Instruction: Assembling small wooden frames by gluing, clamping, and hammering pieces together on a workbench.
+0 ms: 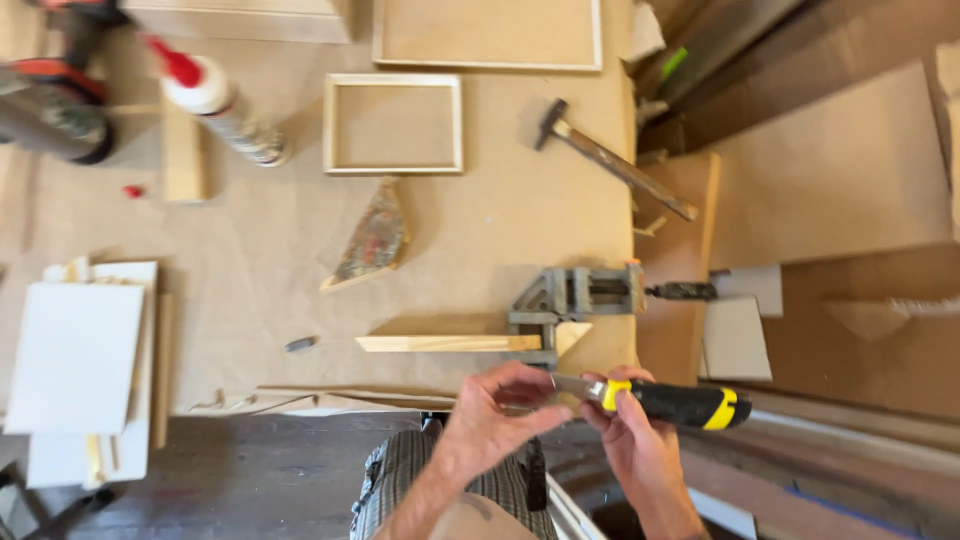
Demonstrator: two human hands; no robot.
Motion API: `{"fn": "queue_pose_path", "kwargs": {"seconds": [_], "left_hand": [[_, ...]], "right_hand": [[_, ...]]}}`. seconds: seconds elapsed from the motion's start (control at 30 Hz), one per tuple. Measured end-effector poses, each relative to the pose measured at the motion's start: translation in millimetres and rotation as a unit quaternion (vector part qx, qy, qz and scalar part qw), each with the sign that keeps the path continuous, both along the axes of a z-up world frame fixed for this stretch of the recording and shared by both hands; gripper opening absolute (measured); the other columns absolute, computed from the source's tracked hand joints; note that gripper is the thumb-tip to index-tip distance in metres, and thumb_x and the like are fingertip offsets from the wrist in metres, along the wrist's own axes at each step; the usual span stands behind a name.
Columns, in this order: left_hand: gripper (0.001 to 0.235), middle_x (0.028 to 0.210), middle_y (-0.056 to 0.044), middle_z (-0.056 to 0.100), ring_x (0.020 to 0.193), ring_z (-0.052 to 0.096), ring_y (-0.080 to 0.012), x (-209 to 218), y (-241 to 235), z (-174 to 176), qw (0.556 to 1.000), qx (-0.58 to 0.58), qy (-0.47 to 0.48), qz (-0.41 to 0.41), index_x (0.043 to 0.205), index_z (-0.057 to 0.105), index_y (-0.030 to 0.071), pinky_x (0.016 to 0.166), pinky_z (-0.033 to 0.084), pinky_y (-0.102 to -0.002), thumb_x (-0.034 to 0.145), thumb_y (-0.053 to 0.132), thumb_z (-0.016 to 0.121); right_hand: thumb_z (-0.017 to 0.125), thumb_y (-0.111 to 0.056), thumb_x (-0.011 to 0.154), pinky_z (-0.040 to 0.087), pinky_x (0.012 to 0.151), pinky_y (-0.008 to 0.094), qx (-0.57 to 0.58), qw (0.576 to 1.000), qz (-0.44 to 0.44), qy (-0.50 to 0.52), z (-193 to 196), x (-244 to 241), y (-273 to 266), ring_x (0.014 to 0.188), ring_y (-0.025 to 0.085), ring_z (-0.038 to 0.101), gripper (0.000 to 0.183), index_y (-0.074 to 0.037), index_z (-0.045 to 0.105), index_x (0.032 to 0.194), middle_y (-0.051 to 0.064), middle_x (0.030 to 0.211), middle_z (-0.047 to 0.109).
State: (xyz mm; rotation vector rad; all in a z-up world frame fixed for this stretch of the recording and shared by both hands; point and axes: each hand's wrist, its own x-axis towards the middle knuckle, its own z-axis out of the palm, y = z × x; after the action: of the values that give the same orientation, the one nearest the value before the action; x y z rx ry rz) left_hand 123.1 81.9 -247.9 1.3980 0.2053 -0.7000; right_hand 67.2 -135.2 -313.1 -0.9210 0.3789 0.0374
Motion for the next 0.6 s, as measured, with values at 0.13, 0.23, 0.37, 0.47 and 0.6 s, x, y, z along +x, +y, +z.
{"fn": "queue_pose_path", "kwargs": {"seconds": [0.13, 0.23, 0.37, 0.47, 0.6], "left_hand": [[0.021, 0.072, 0.000, 0.075, 0.069, 0.068, -0.0025, -24.8, 16.1, 25.3, 0.991, -0.029, -0.052, 0.121, 0.081, 0.069, 0.010, 0.062, 0.053, -0.018, 0.081, 0.014, 0.090], [0.022, 0.068, 0.001, 0.073, 0.063, 0.063, -0.0012, -39.0, 45.5, 31.2, 0.974, -0.070, -0.062, 0.208, 0.074, 0.070, 0.008, 0.055, 0.051, -0.017, 0.082, 0.002, 0.090], [0.015, 0.071, 0.003, 0.065, 0.063, 0.053, -0.0021, -58.0, 98.3, 44.5, 0.963, -0.082, -0.105, 0.236, 0.078, 0.074, 0.006, 0.055, 0.044, -0.019, 0.086, 0.005, 0.087], [0.011, 0.071, 0.002, 0.065, 0.061, 0.049, -0.0029, -70.2, 141.6, 53.2, 0.952, -0.081, -0.131, 0.265, 0.082, 0.077, 0.005, 0.053, 0.039, -0.021, 0.089, 0.008, 0.084], [0.021, 0.065, -0.004, 0.074, 0.065, 0.064, -0.0101, -73.6, 213.9, 94.1, 0.914, -0.036, -0.061, 0.399, 0.074, 0.081, 0.001, 0.068, 0.051, -0.024, 0.090, 0.013, 0.077]], "right_hand": [[0.065, -0.014, 0.100, 0.061, 0.091, 0.042, 0.055, 0.995, 0.063, -0.045, 22.0, 1.0, 31.3, 0.102, 0.029, 0.073, 0.023, -0.008, 0.060, 0.121, 0.024, 0.116, 0.073], [0.067, -0.017, 0.098, 0.059, 0.090, 0.044, 0.037, 0.991, 0.112, -0.061, 36.6, 5.7, 56.7, 0.100, 0.033, 0.073, 0.024, -0.009, 0.060, 0.119, 0.026, 0.116, 0.073], [0.060, -0.007, 0.101, 0.065, 0.086, 0.040, 0.067, 0.971, 0.195, -0.123, 48.1, 14.7, 95.8, 0.108, 0.033, 0.072, 0.019, 0.001, 0.059, 0.119, 0.023, 0.118, 0.067], [0.061, -0.007, 0.100, 0.066, 0.085, 0.039, 0.062, 0.966, 0.223, -0.112, 55.3, 18.7, 139.0, 0.104, 0.032, 0.072, 0.019, 0.000, 0.060, 0.118, 0.023, 0.117, 0.066], [0.062, -0.005, 0.098, 0.066, 0.082, 0.038, 0.060, 0.968, 0.232, -0.072, 56.3, 27.0, 206.0, 0.105, 0.033, 0.073, 0.025, 0.001, 0.060, 0.122, 0.036, 0.111, 0.072]]}}
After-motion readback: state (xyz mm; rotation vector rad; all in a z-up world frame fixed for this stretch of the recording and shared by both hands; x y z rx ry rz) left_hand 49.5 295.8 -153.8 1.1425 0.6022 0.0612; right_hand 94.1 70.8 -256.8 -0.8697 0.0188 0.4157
